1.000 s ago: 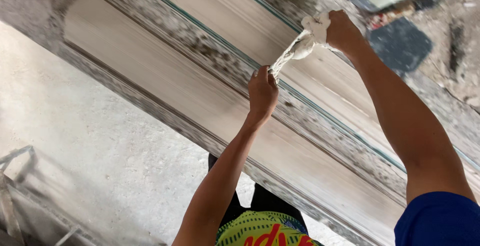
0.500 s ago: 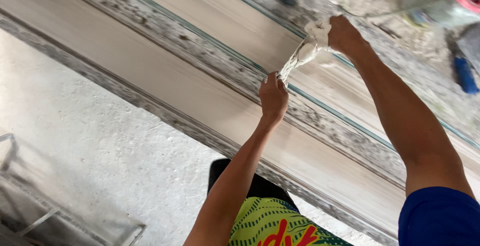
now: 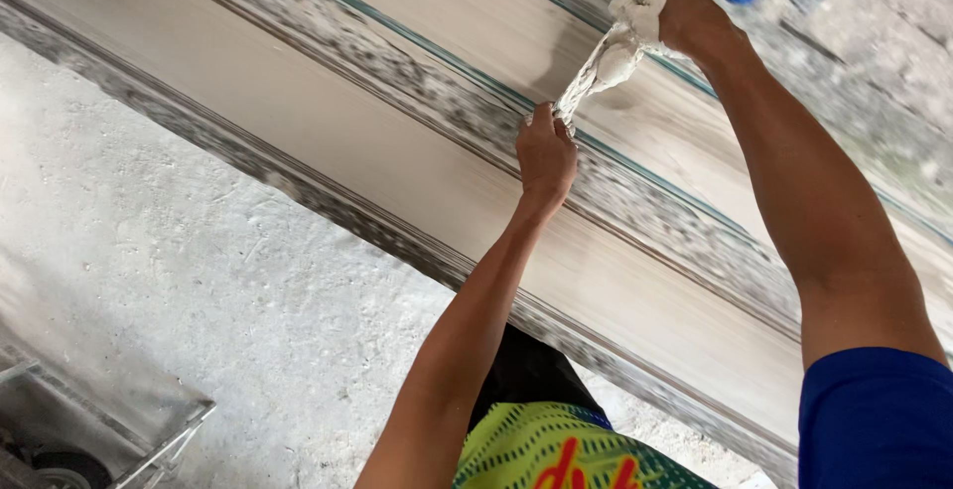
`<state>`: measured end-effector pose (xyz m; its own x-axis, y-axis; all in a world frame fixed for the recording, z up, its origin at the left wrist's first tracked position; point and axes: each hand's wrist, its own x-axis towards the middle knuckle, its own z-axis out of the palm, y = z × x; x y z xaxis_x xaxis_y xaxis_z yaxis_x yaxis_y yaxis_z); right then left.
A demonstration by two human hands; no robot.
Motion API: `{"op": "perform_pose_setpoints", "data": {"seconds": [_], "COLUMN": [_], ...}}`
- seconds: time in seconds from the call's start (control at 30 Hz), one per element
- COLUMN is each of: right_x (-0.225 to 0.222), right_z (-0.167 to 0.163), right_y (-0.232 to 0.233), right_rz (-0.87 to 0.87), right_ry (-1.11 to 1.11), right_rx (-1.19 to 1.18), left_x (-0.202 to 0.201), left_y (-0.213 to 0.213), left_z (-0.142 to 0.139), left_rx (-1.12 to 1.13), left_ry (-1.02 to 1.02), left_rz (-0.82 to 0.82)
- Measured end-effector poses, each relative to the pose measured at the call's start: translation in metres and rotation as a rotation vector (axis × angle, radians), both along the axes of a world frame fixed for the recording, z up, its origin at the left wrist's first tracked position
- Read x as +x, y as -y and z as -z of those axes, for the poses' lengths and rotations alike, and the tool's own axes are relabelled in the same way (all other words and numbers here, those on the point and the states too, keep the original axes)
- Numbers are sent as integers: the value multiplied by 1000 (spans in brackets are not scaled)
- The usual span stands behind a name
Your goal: The person presses white plaster into the grooves of decorative molding strips laid on a workbench, working the compound along the profiles by hand. They then wash the plaster off their hands in a bucket of water, dry their arms on their shirt, and use a small scraper to clean excess plaster from the molding edges.
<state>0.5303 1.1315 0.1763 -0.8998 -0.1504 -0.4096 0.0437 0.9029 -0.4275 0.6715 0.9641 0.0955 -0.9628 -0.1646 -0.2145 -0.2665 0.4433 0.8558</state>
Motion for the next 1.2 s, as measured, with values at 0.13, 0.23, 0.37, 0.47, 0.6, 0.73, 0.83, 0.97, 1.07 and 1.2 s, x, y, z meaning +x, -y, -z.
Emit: {"op": "perform_pose_setpoints", "data": {"seconds": [0.13, 0.23, 0.37, 0.47, 0.6, 0.73, 0.83, 0.97, 1.07, 1.2], "right_x": [58, 103, 166, 214, 276, 335, 374, 444, 524, 669], "right_z": [-20, -34, -32, -17, -2, 4, 9, 26, 44, 83], "right_y": [-73, -135, -224, -303, -408, -490, -545, -642, -710, -719], "right_rz": [38, 25, 108, 84, 89, 46, 14, 203, 214, 391], "right_ry": [-45, -21, 38, 15, 2, 51, 34, 106, -198, -805], "right_rx": [40, 65, -74, -89, -149, -99, -113, -185, -199, -114], "left_x": [62, 106, 163, 219, 287, 349, 393, 454, 507, 570], "left_y": [-81, -149, -236, -306, -399, -479, -535, -622, -681, -763], "left_z": [-19, -28, -19, -9, -4, -5, 0, 11, 4, -6], "left_rx": [53, 23, -15, -41, -159, -180, -160, -149, -95, 75], "left_ry": [13, -28, -61, 4, -176, -139, -150, -115, -144, -12], "left_rz": [25, 39, 15, 13, -8, 25, 30, 80, 142, 363]}}
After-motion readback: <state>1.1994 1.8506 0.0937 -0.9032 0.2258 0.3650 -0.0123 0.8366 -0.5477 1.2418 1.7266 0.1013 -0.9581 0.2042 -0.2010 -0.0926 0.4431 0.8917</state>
